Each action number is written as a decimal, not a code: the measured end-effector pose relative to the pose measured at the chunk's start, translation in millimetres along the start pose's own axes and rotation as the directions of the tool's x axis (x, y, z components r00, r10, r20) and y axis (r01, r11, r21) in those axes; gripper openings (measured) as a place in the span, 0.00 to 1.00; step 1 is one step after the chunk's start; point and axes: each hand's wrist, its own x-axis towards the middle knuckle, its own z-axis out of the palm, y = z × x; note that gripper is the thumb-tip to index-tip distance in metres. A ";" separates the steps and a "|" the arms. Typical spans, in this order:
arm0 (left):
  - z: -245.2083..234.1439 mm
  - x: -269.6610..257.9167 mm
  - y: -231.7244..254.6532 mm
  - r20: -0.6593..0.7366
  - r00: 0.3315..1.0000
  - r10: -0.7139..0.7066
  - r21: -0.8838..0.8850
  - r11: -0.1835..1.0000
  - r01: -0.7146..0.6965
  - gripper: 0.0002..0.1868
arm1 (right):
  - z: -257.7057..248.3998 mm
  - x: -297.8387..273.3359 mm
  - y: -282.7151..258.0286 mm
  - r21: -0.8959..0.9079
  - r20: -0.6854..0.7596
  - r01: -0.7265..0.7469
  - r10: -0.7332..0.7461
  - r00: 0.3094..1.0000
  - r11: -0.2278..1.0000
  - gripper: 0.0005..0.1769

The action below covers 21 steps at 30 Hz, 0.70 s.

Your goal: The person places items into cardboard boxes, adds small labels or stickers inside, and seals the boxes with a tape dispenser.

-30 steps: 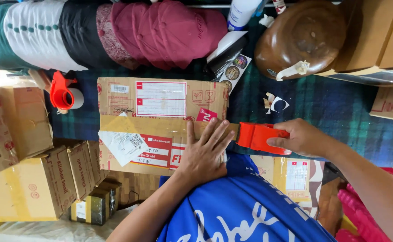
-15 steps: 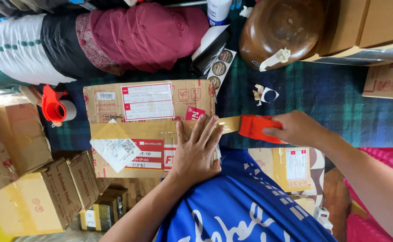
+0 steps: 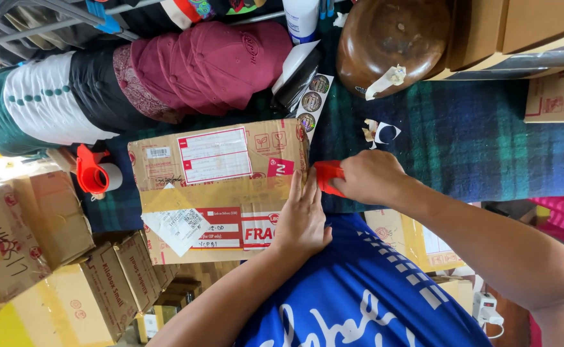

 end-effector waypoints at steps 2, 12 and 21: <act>-4.7 1.6 4.0 0.077 0.996 -0.040 0.033 0.999 0.037 0.44 | 5.3 4.3 -5.5 -0.058 -0.026 0.022 -0.024 0.999 0.998 0.27; -28.8 6.4 1.9 0.174 0.982 -0.073 0.123 0.991 0.052 0.41 | 67.0 20.9 27.1 -0.446 -0.044 0.076 -0.107 0.993 0.892 0.18; -61.5 26.7 8.2 0.559 0.829 0.034 0.159 0.976 -0.148 0.29 | 112.0 -41.0 51.4 -0.244 -0.797 -0.133 -0.121 0.591 0.961 0.20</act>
